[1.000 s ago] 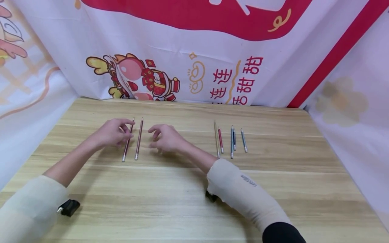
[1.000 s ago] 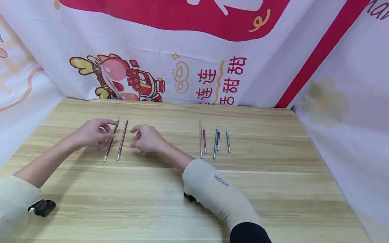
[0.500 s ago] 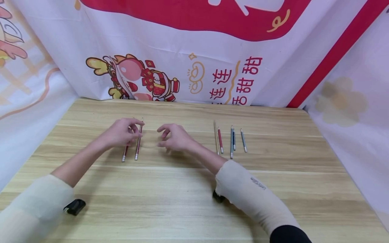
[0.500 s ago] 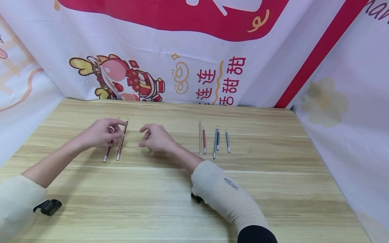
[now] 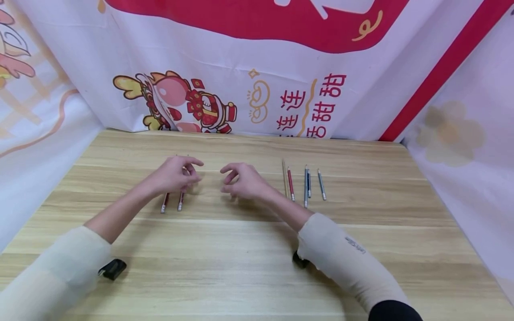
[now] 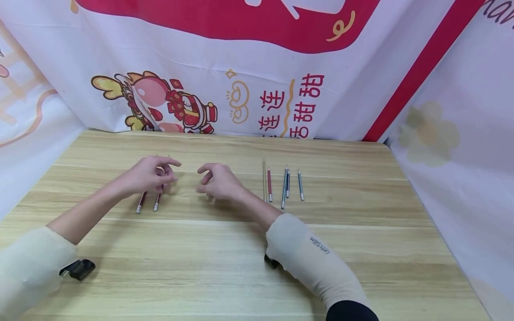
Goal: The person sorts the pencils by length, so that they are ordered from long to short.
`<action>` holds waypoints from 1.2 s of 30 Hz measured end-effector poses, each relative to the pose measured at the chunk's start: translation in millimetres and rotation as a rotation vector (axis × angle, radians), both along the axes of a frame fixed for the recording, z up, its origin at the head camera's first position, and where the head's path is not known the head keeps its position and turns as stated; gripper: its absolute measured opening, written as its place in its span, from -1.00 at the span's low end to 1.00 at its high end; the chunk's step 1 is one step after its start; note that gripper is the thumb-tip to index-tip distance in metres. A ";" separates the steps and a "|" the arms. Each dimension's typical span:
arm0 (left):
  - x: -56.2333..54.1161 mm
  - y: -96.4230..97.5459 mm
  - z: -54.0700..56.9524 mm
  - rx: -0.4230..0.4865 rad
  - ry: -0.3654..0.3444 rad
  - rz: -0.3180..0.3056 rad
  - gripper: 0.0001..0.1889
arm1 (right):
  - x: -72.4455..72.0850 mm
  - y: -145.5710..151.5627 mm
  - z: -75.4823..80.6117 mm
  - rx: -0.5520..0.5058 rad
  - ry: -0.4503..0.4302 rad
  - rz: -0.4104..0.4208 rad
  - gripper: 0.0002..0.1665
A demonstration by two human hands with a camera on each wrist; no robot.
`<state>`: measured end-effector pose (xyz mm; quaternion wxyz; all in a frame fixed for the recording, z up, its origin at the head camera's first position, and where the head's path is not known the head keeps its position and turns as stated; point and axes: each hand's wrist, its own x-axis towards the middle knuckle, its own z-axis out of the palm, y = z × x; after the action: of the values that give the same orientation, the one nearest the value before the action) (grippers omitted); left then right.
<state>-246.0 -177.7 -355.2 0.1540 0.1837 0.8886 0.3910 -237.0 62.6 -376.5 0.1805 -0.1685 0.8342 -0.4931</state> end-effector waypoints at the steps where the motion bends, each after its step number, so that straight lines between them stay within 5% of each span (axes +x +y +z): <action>1: -0.2 2.0 -0.1 -0.001 0.000 -0.003 -0.50 | 0.5 1.9 0.0 -0.003 -0.005 -0.002 -0.34; 36: -3.9 77.1 -3.4 0.064 -0.068 -0.074 -0.49 | 10.0 74.9 10.5 0.097 0.060 -0.096 -0.36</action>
<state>-249.9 -100.6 -358.5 0.1927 0.2080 0.8624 0.4194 -227.1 137.5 -366.0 0.1393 -0.1340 0.8693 -0.4550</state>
